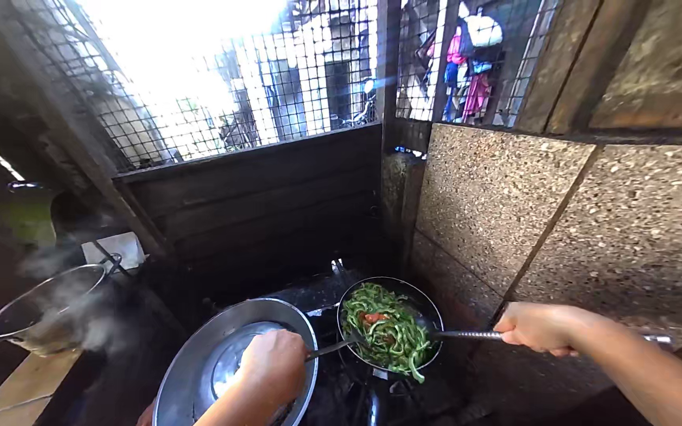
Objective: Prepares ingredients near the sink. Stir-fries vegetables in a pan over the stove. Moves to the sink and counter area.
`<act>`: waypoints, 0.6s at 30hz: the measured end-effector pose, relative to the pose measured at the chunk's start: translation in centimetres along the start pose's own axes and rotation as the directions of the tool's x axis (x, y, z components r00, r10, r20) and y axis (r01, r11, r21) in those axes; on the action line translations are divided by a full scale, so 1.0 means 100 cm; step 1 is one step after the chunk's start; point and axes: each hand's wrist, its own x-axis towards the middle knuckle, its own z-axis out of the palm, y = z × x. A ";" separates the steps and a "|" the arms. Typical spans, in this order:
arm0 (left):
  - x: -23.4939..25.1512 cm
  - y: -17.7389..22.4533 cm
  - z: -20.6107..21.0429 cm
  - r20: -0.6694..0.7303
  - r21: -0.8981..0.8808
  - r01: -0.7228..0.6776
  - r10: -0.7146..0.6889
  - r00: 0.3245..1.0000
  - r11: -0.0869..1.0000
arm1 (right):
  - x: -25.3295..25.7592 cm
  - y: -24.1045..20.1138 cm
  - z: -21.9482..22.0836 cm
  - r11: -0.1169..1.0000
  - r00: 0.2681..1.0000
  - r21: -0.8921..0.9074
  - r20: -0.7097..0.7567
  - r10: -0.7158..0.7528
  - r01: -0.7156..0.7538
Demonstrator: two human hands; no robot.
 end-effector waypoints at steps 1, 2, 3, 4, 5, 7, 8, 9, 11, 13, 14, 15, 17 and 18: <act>0.001 -0.003 0.001 0.004 0.003 0.000 0.000 1.000 1.000 | 0.010 0.008 0.009 0.995 0.999 0.104 0.043 -0.013 0.009; 0.001 -0.005 0.002 0.015 0.002 0.002 -0.002 1.000 1.000 | 0.017 0.012 0.017 0.984 0.997 0.178 0.069 -0.023 0.011; 0.001 -0.006 0.003 0.027 0.003 0.003 -0.003 1.000 1.000 | 0.022 0.015 0.025 0.975 0.997 0.220 0.074 -0.030 0.013; 0.001 -0.008 0.005 0.030 0.004 0.005 -0.005 1.000 1.000 | 0.025 0.016 0.032 0.971 0.997 0.238 0.069 -0.038 0.021; 0.001 -0.010 0.008 0.024 0.003 0.004 -0.004 1.000 1.000 | 0.027 0.017 0.038 0.970 0.997 0.241 0.064 -0.048 0.032; 0.002 -0.014 0.013 0.005 0.011 0.008 -0.008 1.000 1.000 | 0.027 0.016 0.045 0.968 0.996 0.249 0.074 -0.057 0.037; 0.002 -0.015 0.014 0.002 0.011 0.013 -0.013 1.000 1.000 | 0.025 0.016 0.047 0.966 0.996 0.255 0.073 -0.060 0.039; 0.001 -0.015 0.014 0.003 0.008 0.014 -0.014 1.000 1.000 | 0.024 0.015 0.047 0.963 0.995 0.265 0.077 -0.057 0.035; 0.000 -0.016 0.014 0.009 -0.001 0.015 -0.015 1.000 1.000 | 0.022 0.015 0.046 0.956 0.995 0.292 0.085 -0.059 0.032; 0.001 -0.016 0.013 0.011 0.004 0.013 -0.013 1.000 1.000 | 0.023 0.013 0.042 0.946 0.994 0.323 0.087 -0.060 0.028; 0.002 -0.015 0.013 0.012 0.008 0.011 -0.011 1.000 1.000 | 0.027 0.015 0.041 0.936 0.994 0.351 0.092 -0.063 0.027; 0.003 -0.014 0.014 0.010 0.014 0.010 -0.010 1.000 1.000 | 0.033 0.017 0.042 0.921 0.993 0.388 0.094 -0.069 0.027; 0.004 -0.012 0.012 0.005 0.019 0.003 -0.003 1.000 1.000 | 0.043 0.024 0.043 0.885 0.992 0.465 0.099 -0.079 0.024; 0.005 -0.010 0.010 0.004 0.017 0.000 0.000 1.000 1.000 | 0.045 0.027 0.043 0.866 0.992 0.499 0.100 -0.082 0.021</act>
